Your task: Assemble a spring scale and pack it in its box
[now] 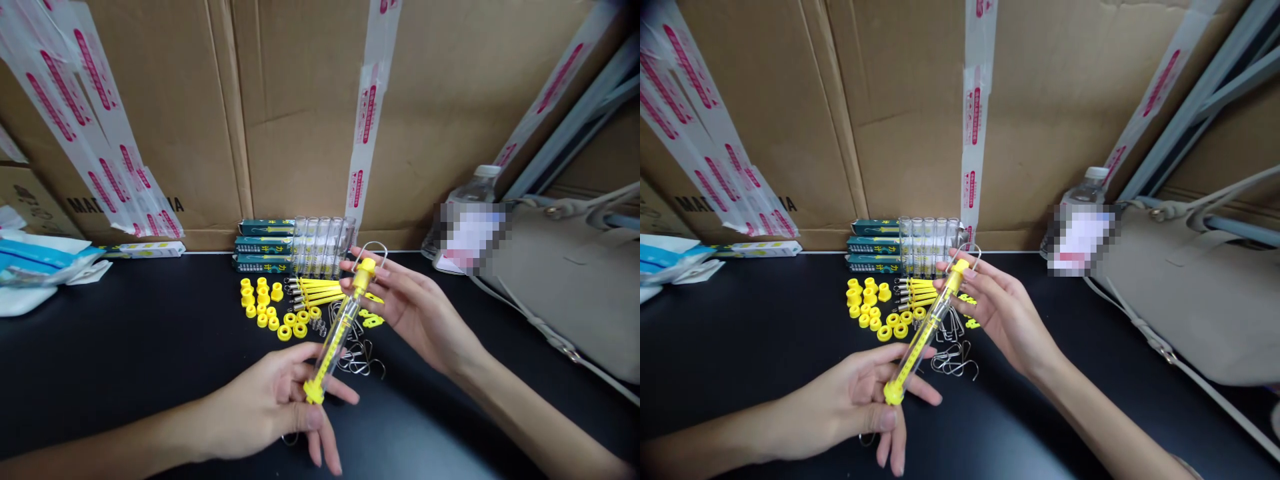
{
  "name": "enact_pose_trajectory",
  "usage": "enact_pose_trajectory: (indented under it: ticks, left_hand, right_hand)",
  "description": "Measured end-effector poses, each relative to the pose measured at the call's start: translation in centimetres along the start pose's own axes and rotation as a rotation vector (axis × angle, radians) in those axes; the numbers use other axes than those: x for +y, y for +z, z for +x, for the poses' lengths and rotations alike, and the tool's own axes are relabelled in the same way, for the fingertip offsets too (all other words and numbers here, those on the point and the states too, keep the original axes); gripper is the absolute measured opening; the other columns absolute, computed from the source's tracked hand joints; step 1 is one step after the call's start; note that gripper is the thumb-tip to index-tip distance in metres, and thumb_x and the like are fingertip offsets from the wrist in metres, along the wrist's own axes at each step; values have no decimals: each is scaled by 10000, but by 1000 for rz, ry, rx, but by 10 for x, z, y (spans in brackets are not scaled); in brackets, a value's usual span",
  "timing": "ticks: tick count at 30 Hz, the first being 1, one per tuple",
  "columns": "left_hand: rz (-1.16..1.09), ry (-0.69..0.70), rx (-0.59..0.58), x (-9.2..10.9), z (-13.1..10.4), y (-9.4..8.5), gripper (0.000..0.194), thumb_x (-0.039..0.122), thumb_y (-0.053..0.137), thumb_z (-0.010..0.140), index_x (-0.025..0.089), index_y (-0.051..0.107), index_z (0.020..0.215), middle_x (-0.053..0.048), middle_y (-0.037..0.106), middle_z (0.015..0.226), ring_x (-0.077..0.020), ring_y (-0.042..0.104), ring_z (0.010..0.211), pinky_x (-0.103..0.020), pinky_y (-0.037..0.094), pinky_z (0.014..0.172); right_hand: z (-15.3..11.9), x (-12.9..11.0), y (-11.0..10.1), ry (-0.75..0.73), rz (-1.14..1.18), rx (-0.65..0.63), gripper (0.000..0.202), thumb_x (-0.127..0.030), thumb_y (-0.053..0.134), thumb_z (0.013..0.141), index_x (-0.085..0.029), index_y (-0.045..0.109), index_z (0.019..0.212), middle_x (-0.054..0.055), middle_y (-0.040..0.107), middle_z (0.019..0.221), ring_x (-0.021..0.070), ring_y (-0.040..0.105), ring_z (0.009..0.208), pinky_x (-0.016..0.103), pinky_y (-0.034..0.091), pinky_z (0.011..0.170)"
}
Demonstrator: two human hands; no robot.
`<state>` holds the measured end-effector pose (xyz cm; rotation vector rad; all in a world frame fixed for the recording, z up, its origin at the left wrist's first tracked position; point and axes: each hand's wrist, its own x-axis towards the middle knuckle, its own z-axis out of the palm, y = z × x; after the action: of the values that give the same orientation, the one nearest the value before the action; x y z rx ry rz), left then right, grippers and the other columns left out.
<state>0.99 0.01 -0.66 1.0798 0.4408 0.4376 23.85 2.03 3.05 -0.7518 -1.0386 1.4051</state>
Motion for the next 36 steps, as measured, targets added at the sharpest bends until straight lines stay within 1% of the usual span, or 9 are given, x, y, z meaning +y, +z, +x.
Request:
enact_pose_trajectory:
  ticks: [5, 11, 14, 17, 19, 22, 25, 28, 36]
  left_hand:
    - [-5, 25, 13, -9, -3, 3, 650, 411, 820, 818, 272, 456, 1338, -104, 669, 1213, -185, 795, 780, -233, 589, 669]
    - [25, 27, 31, -4, -8, 2, 761, 458, 798, 829, 242, 331, 1390, -84, 759, 1007, -199, 798, 793, -264, 605, 705]
    - [55, -19, 51, 1, -13, -7, 660, 456, 786, 848, 193, 385, 1301, -68, 780, 870, -197, 795, 739, -254, 601, 663]
    - [176, -4, 211, 11, -19, -24, 496, 557, 732, 847, 181, 492, 1065, -66, 775, 771, -210, 761, 560, -240, 558, 488]
    - [381, 81, 438, 20, -24, -38, 553, 669, 720, 774, 178, 538, 955, -46, 747, 659, -225, 714, 456, -258, 522, 398]
    - [518, 155, 604, 37, -31, -55, 451, 576, 769, 764, 152, 617, 800, -68, 760, 717, -170, 699, 509, -213, 499, 435]
    - [644, 225, 736, 49, -36, -66, 320, 456, 770, 786, 143, 703, 788, -47, 751, 702, -91, 598, 472, -165, 421, 426]
    - [746, 282, 822, 52, -37, -74, 268, 432, 743, 796, 164, 741, 791, -35, 746, 706, -81, 534, 471, -167, 371, 416]
    - [898, 384, 936, 55, -43, -96, 249, 433, 706, 820, 186, 721, 787, -21, 735, 712, -118, 580, 574, -202, 449, 549]
  right_hand:
    - [-3, 0, 3, -18, -66, -67, 469, -236, 763, 877, -284, 620, 1322, 54, 711, 1229, 210, 764, 951, 332, 627, 870]
    - [4, -5, -10, -73, -49, 80, 407, -204, 782, 847, -268, 678, 1235, 41, 726, 1175, 196, 775, 904, 315, 641, 852]
    - [9, -3, -15, -50, -43, 125, 425, -209, 799, 817, -271, 679, 1220, 22, 726, 1147, 199, 772, 932, 327, 632, 890]
    - [10, 2, -15, -2, -58, 126, 473, -231, 828, 777, -263, 672, 1223, 14, 732, 1107, 220, 764, 985, 355, 609, 949]
    - [10, 6, -12, 29, -78, 109, 507, -244, 854, 741, -247, 679, 1216, 22, 741, 1106, 228, 756, 1010, 362, 590, 981]
    - [8, 11, -8, 85, -131, 90, 544, -252, 888, 693, -236, 703, 1203, 43, 761, 1130, 218, 743, 1033, 329, 585, 968]
    - [6, 14, -6, 141, -219, 92, 500, -276, 900, 682, -210, 743, 1151, 68, 785, 1085, 201, 747, 980, 292, 596, 897]
    - [5, 13, -7, 177, -307, 88, 457, -322, 902, 676, -189, 769, 1092, 84, 799, 1033, 204, 758, 907, 311, 600, 860]
    - [12, -3, -15, 195, -483, 28, 489, -351, 938, 588, -190, 782, 1023, 90, 810, 993, 258, 768, 925, 386, 585, 918]
